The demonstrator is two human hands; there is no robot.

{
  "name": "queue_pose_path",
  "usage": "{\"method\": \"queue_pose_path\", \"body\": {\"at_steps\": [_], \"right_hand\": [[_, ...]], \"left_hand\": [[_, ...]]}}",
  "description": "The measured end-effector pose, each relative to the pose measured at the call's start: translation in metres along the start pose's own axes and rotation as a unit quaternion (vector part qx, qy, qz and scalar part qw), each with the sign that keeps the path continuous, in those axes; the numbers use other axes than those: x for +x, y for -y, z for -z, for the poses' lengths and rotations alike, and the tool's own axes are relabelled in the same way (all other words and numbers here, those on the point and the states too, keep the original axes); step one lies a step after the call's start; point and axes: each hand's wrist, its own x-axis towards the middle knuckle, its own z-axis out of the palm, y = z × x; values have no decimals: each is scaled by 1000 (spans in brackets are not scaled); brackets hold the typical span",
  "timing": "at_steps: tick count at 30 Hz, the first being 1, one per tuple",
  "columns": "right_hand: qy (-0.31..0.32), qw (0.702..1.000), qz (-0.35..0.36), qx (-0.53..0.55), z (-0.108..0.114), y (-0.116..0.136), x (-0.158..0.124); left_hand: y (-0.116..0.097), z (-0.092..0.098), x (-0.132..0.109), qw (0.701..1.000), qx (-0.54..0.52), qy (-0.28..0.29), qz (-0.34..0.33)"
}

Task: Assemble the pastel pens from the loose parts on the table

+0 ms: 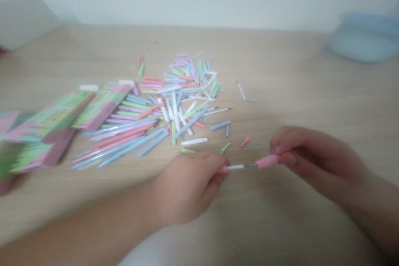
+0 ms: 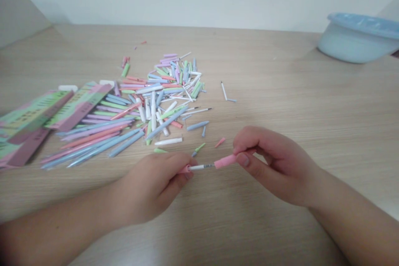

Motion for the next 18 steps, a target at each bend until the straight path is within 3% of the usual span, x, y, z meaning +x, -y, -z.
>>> {"method": "queue_pose_path", "body": {"at_steps": [8,18], "right_hand": [[14,998,57,-16,-6,0,2],[31,996,81,-34,-32,9,4]], "left_hand": [[0,-1,0,1000,7,0,-3],[0,-2,-1,1000,2,28,3]]}}
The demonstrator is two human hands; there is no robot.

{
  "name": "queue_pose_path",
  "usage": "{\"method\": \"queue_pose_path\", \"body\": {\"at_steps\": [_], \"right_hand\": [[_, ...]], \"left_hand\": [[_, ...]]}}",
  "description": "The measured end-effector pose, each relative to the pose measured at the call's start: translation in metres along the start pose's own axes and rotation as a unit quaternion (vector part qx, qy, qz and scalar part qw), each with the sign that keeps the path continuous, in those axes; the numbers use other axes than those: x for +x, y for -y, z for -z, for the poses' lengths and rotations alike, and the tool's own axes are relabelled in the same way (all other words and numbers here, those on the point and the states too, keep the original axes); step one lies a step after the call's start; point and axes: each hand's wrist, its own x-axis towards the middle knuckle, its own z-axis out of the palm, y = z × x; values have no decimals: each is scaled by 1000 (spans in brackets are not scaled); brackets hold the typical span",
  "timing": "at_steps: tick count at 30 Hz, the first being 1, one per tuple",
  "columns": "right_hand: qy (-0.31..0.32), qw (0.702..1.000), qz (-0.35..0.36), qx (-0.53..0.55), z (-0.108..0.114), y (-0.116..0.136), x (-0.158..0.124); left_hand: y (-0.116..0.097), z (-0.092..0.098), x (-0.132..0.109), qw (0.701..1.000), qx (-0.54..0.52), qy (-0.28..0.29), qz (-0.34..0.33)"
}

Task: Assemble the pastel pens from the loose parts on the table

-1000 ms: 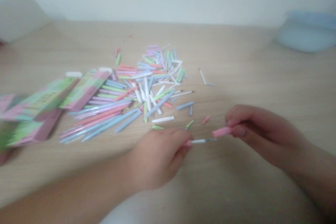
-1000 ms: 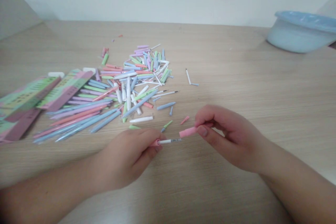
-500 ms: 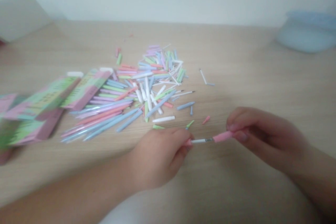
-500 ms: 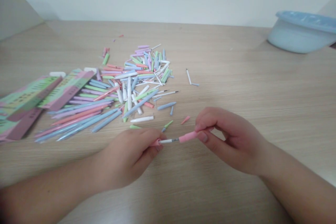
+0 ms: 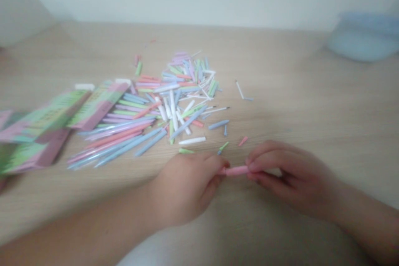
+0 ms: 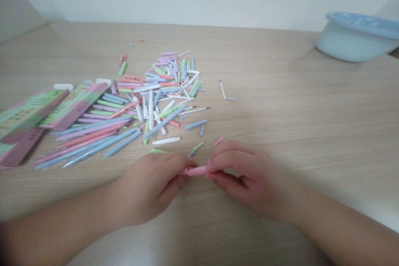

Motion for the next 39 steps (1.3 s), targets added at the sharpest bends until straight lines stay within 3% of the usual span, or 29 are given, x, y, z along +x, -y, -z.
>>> {"method": "queue_pose_path", "body": {"at_steps": [6,15,22,24,29,31,34,37,39], "right_hand": [[-9,1000,-20,-16,-4,-3,-4],[13,999,19,-24,-6,-3,-6],[47,991,-92,-88,-8,1,-6],[61,990,-70,-103,-6,-1,-6],[88,975,91,-182,1,-8,-8],[86,965,106,-222,1,-7,-9],[108,969,44,-219,-4,-1,-7],[145,979,-60,-130,-8,2,-5],[114,986,-63,-102,-7,1,-5]], "left_hand": [[-1,1,2,1000,17,7,0],[-1,-1,2,999,35,19,7],[-4,-1,5,997,65,26,19],[-5,-1,6,997,67,25,21],[-6,-1,4,997,70,30,23],[-6,-2,4,996,82,32,20],[-5,-5,4,993,112,32,3],[-4,-6,5,992,122,25,0],[-4,-5,5,994,109,27,4]]}}
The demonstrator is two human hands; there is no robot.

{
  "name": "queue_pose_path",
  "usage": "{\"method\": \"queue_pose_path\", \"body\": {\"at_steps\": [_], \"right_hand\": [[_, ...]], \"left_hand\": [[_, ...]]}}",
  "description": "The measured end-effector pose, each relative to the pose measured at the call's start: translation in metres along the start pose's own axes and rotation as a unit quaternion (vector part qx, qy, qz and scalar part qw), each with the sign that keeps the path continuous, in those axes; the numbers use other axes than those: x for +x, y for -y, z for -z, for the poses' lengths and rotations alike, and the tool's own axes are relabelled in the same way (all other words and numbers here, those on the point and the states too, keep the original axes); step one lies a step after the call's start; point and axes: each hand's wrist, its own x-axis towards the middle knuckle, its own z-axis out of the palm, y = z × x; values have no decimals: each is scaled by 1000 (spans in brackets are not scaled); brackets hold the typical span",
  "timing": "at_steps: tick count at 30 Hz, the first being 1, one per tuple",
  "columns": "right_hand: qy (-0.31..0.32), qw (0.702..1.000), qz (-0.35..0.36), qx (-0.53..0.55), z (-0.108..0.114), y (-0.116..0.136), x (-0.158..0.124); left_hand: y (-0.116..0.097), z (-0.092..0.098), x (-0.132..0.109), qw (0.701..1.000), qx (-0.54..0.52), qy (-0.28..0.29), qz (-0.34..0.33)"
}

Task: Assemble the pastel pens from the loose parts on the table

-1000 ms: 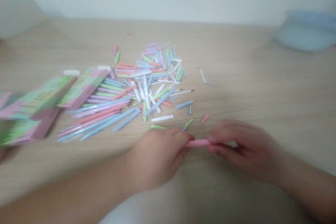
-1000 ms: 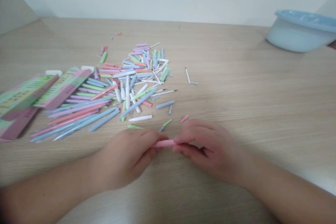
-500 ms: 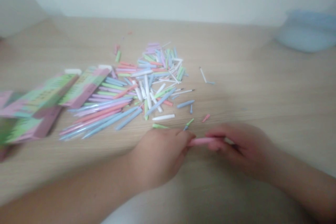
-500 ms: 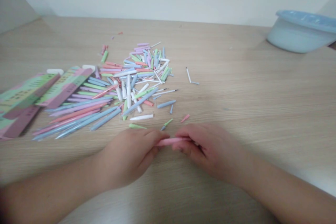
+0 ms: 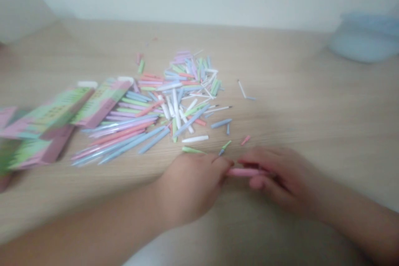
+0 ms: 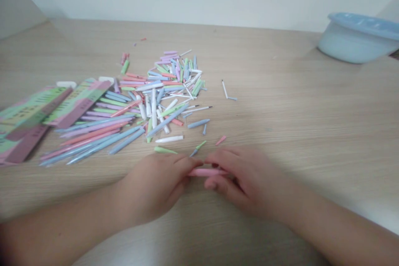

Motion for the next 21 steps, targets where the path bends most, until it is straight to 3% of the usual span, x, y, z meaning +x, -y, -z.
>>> {"method": "queue_pose_path", "body": {"at_steps": [3,6,13,15,18,21], "right_hand": [[-72,992,94,-53,4,-5,-3],[-61,981,159,-91,9,-5,-4],[36,998,-29,-33,5,-1,-4],[12,999,6,-35,5,-3,-4],[-53,987,122,-93,7,-8,-6],[-51,972,179,-142,7,-9,-6]], "left_hand": [[-1,3,0,1000,-14,5,3],[-3,4,-1,1000,-7,5,8],[0,1,1,1000,-4,-2,14],[0,1,1,1000,-8,-5,7],[-1,2,1,1000,-13,-5,7],[-1,2,0,1000,1,-3,7]]}}
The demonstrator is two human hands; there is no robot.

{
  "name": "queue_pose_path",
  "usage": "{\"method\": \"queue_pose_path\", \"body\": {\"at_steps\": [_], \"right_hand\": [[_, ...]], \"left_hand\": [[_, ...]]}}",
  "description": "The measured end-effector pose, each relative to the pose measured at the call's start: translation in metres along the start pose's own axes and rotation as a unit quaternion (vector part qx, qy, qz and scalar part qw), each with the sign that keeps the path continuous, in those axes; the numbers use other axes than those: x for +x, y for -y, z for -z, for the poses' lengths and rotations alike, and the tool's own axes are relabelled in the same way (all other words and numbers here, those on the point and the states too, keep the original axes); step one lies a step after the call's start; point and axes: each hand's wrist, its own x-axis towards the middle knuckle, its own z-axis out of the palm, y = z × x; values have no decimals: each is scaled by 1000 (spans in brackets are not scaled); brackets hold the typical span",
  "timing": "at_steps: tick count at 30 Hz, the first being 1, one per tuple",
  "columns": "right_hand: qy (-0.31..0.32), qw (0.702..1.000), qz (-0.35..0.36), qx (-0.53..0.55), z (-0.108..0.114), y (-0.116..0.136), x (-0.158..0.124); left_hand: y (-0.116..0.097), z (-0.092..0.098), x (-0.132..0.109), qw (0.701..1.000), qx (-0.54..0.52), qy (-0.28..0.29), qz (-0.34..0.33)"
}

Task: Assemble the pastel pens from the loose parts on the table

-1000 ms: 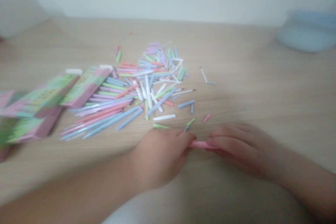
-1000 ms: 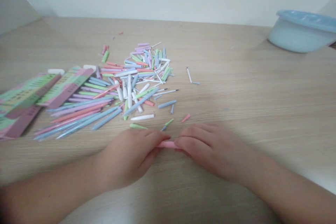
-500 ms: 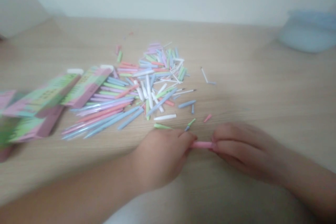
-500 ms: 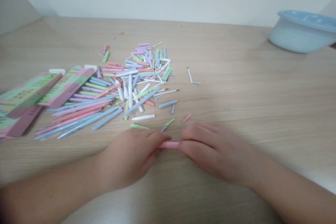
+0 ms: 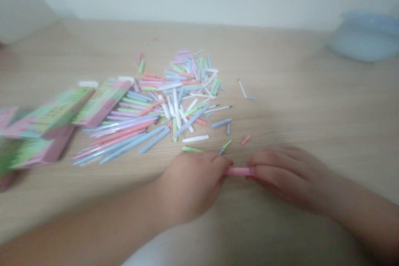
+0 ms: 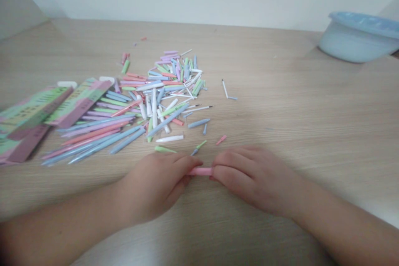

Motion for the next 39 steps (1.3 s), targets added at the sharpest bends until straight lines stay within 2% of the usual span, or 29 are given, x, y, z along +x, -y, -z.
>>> {"method": "queue_pose_path", "body": {"at_steps": [2,6,8,10,13,16,18,20,23,25,27,30,33,36,39], "right_hand": [[14,999,-41,2,-2,3,2],[80,975,-192,74,-6,11,5],[99,965,-218,111,-7,12,6],[74,971,-195,119,-6,10,4],[5,993,-89,76,-1,4,2],[2,1000,-6,25,3,1,1],[11,1000,-21,6,3,3,3],[32,995,-90,20,0,6,4],[94,973,-188,93,-4,12,5],[106,965,-206,126,-6,12,4],[72,970,-196,124,-5,10,1],[13,988,-119,100,-3,5,-2],[8,996,-49,75,1,2,-1],[7,996,-62,61,2,3,2],[16,992,-112,59,-1,6,3]], "left_hand": [[0,-2,0,1000,9,-1,-2],[2,-4,-1,1000,9,-4,-4],[2,-4,-1,1000,7,-4,-6],[2,-2,-1,1000,-3,-2,-7],[1,1,-1,1000,-11,7,-4],[0,2,-1,1000,-6,11,0],[0,1,-2,1000,-6,8,-4],[1,0,-2,1000,-6,6,-9],[2,-2,-2,1000,-1,6,-11],[3,-2,-2,1000,-4,7,-10],[2,-1,-2,1000,-9,8,-10],[1,0,-2,1000,-14,5,-8],[1,1,-2,1000,-15,7,-5],[1,2,-1,1000,-14,14,-3],[1,1,-1,1000,-13,14,1]]}}
